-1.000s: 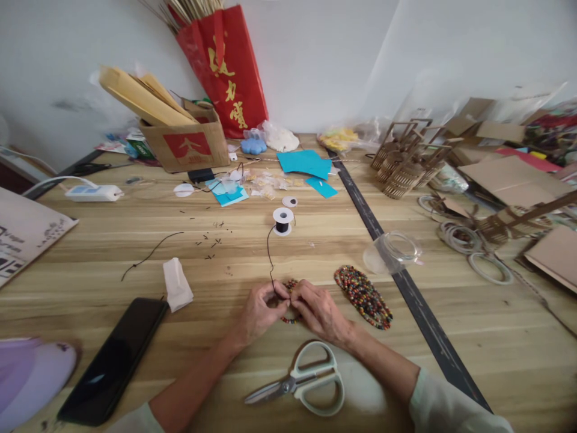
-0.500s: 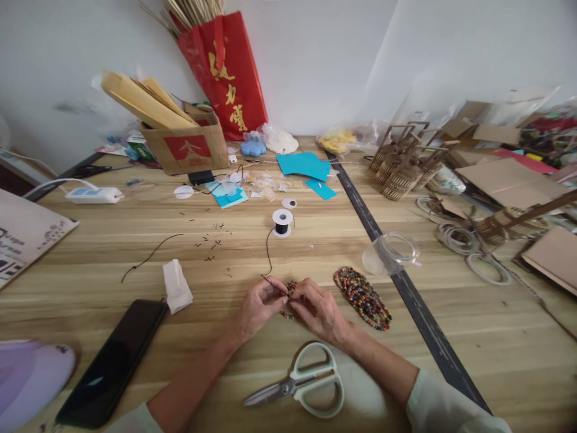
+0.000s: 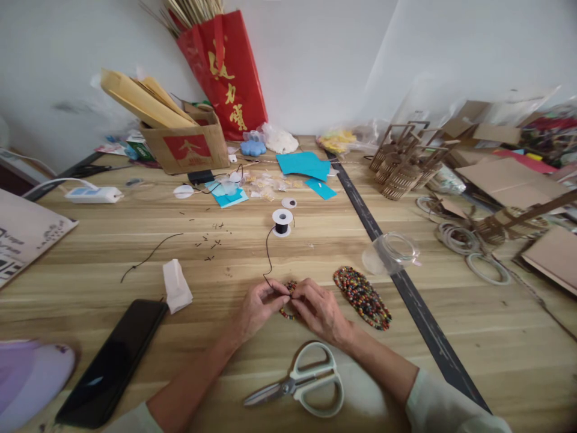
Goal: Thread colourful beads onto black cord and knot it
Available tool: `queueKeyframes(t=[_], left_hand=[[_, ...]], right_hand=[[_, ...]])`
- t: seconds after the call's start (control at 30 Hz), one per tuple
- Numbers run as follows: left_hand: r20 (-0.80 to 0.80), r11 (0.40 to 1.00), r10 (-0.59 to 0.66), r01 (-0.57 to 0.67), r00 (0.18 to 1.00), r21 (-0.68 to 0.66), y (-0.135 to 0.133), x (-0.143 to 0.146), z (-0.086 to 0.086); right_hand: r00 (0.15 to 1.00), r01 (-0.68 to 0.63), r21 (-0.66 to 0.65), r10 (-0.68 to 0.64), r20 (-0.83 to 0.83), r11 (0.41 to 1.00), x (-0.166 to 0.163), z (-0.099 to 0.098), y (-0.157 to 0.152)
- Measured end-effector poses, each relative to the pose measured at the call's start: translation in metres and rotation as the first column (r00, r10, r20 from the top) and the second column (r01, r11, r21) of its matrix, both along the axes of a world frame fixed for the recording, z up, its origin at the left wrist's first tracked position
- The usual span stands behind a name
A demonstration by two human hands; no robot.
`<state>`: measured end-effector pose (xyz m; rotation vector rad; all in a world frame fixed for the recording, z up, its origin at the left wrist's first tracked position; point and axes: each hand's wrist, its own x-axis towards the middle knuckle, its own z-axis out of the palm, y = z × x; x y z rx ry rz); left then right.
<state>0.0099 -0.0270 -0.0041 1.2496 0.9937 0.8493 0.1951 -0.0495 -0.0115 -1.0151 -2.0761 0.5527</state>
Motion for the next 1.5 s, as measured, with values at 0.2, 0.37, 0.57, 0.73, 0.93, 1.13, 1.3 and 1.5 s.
queueKeyframes(t=[0.2,0.37,0.57,0.73,0.93,1.13,1.3,1.5], left_hand=[[0.005,0.998,-0.028,0.027,1.0,0.049,0.0,0.0,-0.001],[-0.013,0.997,-0.034,0.035,0.999,0.065,0.001,0.0,-0.001],[-0.074,0.995,-0.013,0.021,0.997,0.099,0.0,0.0,0.0],[-0.185,0.971,0.028,0.018,0.982,0.239,-0.001,0.002,0.004],[-0.279,0.909,0.101,0.025,0.955,0.415,-0.006,0.004,0.009],[-0.273,0.891,0.12,0.018,0.954,0.454,-0.008,0.005,0.003],[-0.291,0.906,0.098,0.036,0.952,0.422,-0.007,0.004,0.002],[-0.284,0.917,0.089,0.033,0.955,0.398,-0.006,0.003,0.005]], right_hand=[[1.0,0.008,0.004,-0.008,0.014,1.0,0.001,0.0,0.0],[1.0,-0.005,-0.008,0.005,0.007,1.0,0.0,0.002,0.0],[0.999,0.004,-0.01,-0.004,0.04,1.0,0.0,0.006,0.0],[0.998,-0.026,-0.021,0.027,0.051,0.999,0.0,0.008,-0.001],[0.994,-0.079,-0.029,0.081,0.074,0.996,-0.002,0.01,-0.001],[0.991,-0.11,-0.035,0.112,0.073,0.993,-0.004,0.009,-0.001],[0.99,-0.115,-0.043,0.118,0.082,0.992,-0.005,0.009,-0.002],[0.996,-0.06,-0.069,0.064,0.068,0.996,-0.002,0.014,-0.001]])
